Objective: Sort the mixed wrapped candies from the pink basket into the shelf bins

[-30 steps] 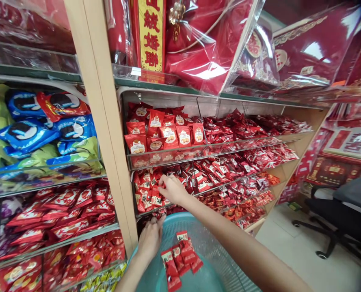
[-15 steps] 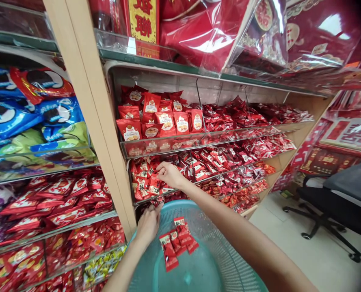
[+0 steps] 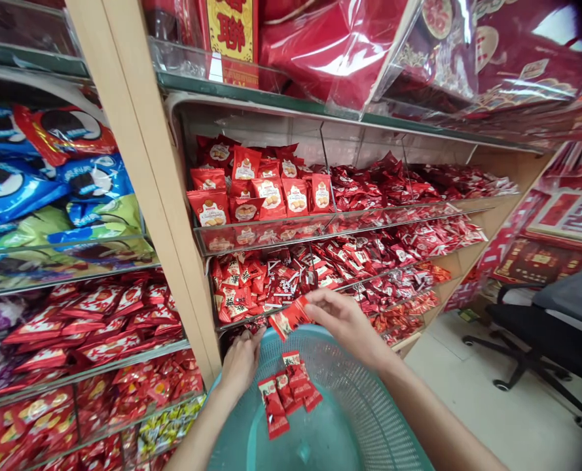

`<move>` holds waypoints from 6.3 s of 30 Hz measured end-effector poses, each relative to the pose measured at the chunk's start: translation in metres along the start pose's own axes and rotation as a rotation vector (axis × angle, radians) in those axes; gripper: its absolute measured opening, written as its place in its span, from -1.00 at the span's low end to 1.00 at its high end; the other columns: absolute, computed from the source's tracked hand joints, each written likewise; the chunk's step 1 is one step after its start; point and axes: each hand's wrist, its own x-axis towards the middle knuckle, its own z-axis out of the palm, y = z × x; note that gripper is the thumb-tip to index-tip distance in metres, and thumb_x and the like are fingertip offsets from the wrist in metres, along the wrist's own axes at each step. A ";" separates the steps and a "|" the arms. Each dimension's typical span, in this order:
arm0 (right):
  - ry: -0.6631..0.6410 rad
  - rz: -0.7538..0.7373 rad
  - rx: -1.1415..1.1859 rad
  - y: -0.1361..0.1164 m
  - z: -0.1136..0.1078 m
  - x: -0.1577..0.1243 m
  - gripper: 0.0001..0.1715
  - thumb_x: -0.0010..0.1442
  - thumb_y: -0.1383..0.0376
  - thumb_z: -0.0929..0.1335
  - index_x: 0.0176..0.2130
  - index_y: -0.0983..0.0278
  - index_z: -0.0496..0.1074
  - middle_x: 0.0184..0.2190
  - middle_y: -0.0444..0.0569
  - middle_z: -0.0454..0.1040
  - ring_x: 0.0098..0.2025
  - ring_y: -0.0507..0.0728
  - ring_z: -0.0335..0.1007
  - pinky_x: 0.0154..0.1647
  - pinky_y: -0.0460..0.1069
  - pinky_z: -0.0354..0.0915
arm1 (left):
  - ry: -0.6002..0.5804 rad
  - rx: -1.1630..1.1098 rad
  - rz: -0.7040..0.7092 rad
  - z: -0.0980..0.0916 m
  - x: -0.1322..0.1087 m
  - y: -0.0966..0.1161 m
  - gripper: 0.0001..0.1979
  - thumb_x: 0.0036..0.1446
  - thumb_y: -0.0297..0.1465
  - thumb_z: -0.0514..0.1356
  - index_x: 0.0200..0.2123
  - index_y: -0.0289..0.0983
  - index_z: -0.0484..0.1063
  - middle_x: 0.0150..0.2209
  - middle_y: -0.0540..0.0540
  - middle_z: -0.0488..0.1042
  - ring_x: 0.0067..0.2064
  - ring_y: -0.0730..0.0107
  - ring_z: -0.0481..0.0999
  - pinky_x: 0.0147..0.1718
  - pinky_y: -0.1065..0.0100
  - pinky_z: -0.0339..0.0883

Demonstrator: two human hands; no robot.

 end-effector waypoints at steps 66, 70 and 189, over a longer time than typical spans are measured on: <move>-0.576 -0.235 -1.215 0.155 0.078 -0.061 0.26 -0.12 0.14 0.49 0.30 0.29 -0.26 -0.04 0.15 0.40 0.05 0.31 0.24 0.21 0.35 -0.13 | 0.010 -0.021 -0.016 0.000 -0.002 0.006 -0.54 0.24 -0.43 -0.12 0.18 -0.12 0.19 -0.05 -0.16 0.38 -0.05 0.27 0.40 -0.09 0.34 0.25; -0.576 -0.226 -1.130 0.154 0.064 -0.059 0.20 -0.03 0.19 0.45 0.31 0.25 -0.33 0.01 0.16 0.37 0.10 0.30 0.18 0.22 0.37 -0.21 | 0.026 -0.028 -0.013 0.002 -0.002 0.005 -0.55 0.23 -0.42 -0.11 0.17 -0.11 0.21 -0.05 -0.16 0.38 -0.05 0.26 0.40 -0.08 0.34 0.25; 0.341 0.601 0.923 0.146 0.078 -0.042 -0.70 -0.14 0.20 0.52 -0.41 0.25 0.43 -0.52 -0.20 0.42 -0.43 -0.05 0.37 -0.38 -0.16 0.30 | -0.067 -0.649 0.074 -0.001 -0.002 -0.014 -0.76 -0.02 -0.17 0.20 -0.51 -0.24 0.43 -0.15 -0.05 0.41 0.01 0.27 0.30 -0.01 0.34 0.14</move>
